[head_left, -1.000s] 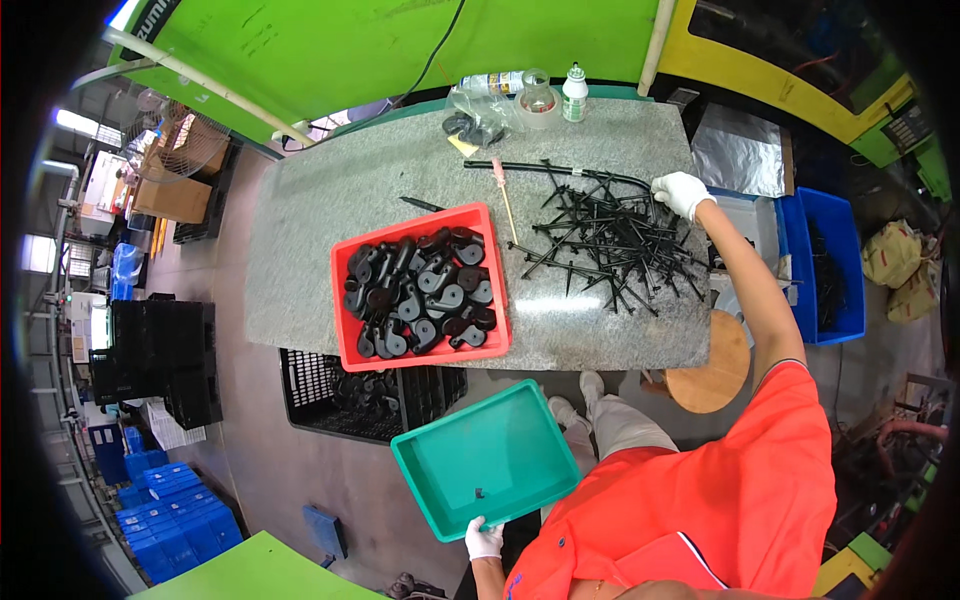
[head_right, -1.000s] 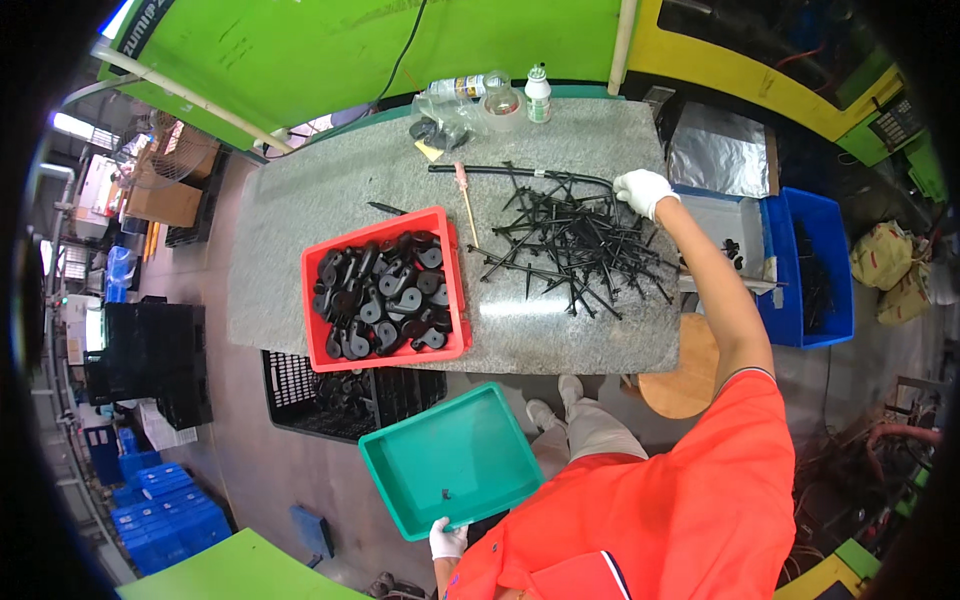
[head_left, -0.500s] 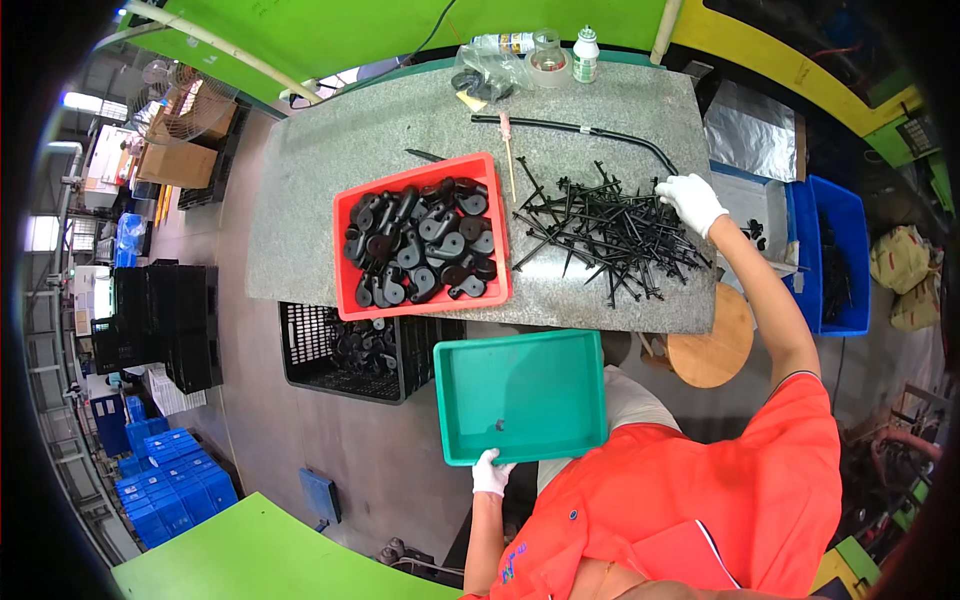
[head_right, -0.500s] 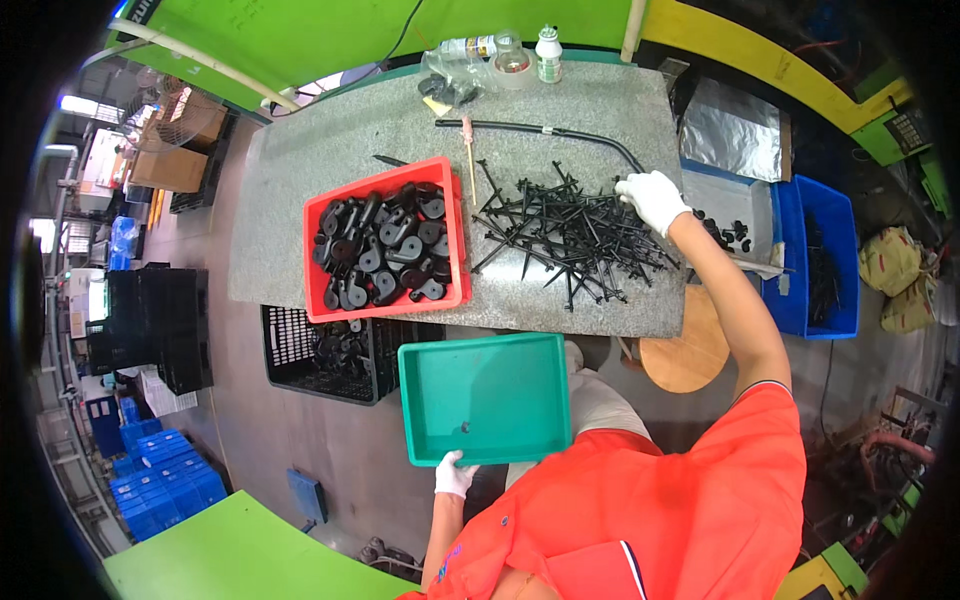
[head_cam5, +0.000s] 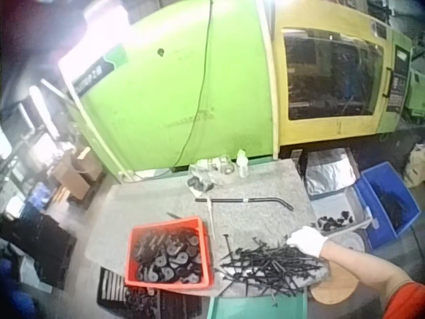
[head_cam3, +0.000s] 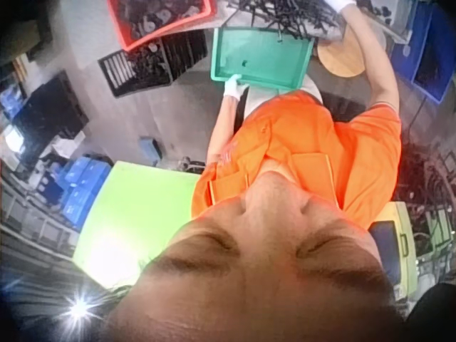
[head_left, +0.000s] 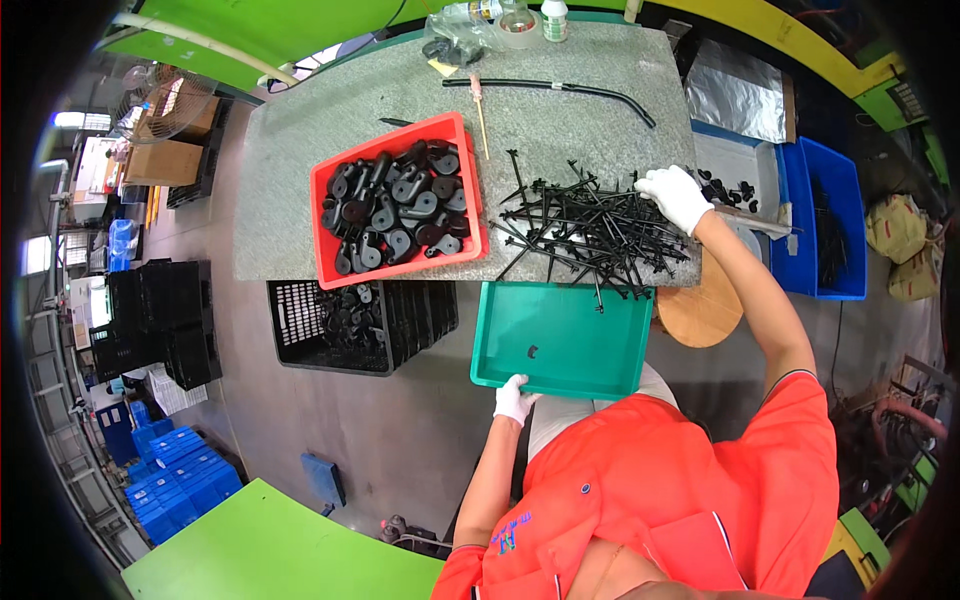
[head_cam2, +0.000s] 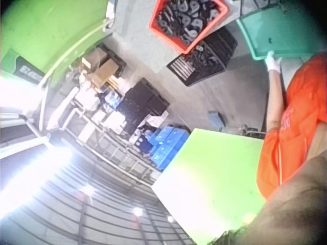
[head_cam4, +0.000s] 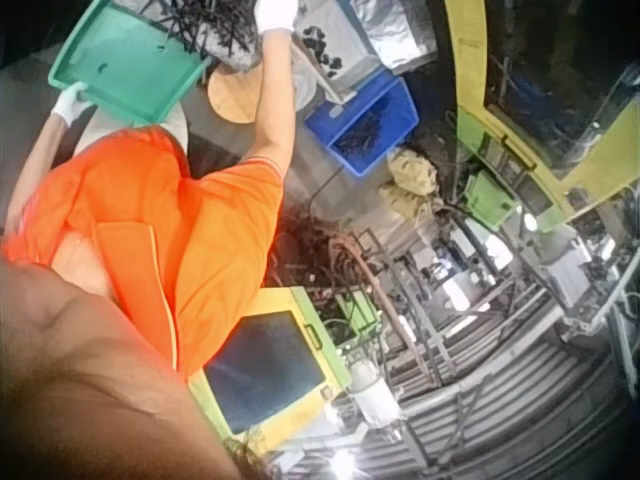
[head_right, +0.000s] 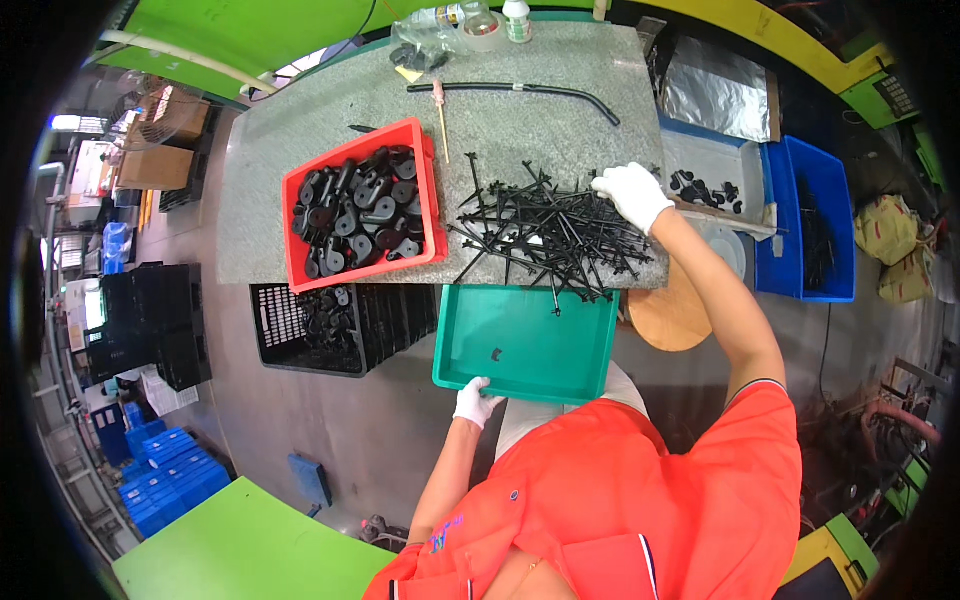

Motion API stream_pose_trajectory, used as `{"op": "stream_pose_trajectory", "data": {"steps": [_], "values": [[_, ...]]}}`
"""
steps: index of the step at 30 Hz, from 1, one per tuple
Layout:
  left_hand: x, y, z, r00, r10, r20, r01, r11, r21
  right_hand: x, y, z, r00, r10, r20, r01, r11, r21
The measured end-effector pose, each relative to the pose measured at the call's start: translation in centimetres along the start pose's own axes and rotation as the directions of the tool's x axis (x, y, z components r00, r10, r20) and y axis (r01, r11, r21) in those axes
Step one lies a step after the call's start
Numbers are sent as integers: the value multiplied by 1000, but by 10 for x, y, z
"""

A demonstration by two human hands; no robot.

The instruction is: The person sorts black plastic components by hand, assembling them into different red and green plastic trays from a black plastic bin at a workstation.

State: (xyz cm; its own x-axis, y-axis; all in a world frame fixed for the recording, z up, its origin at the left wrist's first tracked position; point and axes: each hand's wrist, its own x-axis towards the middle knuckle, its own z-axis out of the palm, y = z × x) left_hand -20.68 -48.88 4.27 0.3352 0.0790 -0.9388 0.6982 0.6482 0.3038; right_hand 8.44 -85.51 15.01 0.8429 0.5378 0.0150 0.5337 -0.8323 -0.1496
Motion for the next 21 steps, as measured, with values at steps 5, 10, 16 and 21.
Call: {"op": "stream_pose_trajectory", "data": {"steps": [5, 10, 16, 21], "values": [[-3, -11, 13, 999, -51, 6, 52, 995, -83, -21, -19, 5, 999, -32, -32, 32, 999, 10], [-11, -17, 26, 997, -73, 24, 76, 982, -171, -46, -48, 8, 997, -74, -18, 73, 997, -12], [-10, -20, 26, 995, -97, 23, 100, 972, -211, -67, -97, 1, 997, -67, -45, 68, 998, 17], [-9, -18, 26, 993, -118, 3, 116, 969, -218, -78, -133, -2, 997, -73, -12, 73, 997, 27]]}}
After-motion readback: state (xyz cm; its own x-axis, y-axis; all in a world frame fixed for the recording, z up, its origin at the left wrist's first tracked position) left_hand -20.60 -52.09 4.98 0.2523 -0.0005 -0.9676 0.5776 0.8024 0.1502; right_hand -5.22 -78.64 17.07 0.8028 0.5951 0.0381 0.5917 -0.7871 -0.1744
